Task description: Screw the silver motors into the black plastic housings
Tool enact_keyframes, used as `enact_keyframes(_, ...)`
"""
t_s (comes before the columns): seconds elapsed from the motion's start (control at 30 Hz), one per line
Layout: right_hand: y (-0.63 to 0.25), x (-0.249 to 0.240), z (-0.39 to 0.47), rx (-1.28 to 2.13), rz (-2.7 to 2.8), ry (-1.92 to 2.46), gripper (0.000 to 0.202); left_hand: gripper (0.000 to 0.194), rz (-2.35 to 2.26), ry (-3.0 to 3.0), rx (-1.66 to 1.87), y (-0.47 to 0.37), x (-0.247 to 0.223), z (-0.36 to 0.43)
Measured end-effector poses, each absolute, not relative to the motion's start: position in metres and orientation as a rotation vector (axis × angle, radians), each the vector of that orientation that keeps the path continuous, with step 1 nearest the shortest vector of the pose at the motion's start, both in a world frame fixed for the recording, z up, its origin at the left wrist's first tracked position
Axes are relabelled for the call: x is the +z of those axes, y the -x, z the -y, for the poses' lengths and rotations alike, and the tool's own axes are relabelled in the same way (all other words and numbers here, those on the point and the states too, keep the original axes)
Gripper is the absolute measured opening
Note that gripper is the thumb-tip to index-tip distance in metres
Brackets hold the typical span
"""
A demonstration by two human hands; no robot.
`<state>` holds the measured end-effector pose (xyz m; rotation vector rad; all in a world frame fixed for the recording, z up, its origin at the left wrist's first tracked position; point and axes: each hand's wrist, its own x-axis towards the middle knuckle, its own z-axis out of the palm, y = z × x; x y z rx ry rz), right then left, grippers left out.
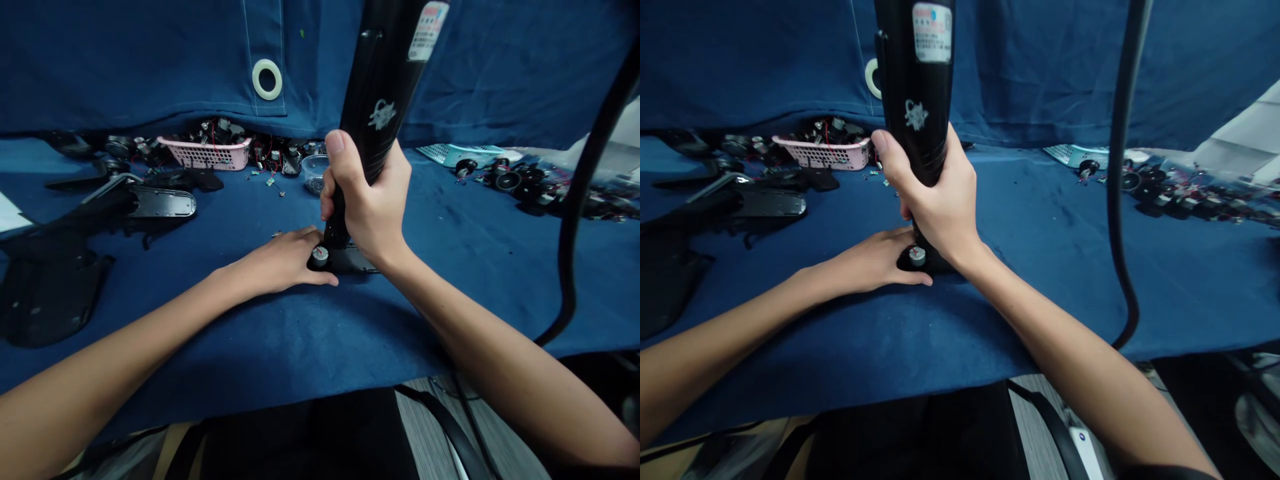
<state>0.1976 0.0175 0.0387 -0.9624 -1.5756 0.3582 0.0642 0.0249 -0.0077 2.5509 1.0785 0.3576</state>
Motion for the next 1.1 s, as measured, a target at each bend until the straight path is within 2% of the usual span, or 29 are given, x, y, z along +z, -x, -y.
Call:
enact_keyframes(0.5,-0.200,0.042,-0.015,0.388,1.682,1.056,0.067,0.069,-1.093,-2.508,0.373,-0.066,-0.008,-0.022)
enact_keyframes(0.83,-0.204,0.039,-0.016,0.482,1.566,0.908,0.049,0.066,-1.036,-2.510,0.386,-0.064,-0.009,-0.026)
enact_keyframes(1.0,-0.229,0.048,-0.021,0.653,1.799,0.840,0.041,0.063,-1.003,-2.498,0.433,-0.064,-0.010,-0.025)
enact_keyframes(1.1,-0.249,0.051,-0.023,0.742,2.060,0.968,0.035,0.068,-0.983,-2.485,0.465,-0.064,-0.011,-0.025)
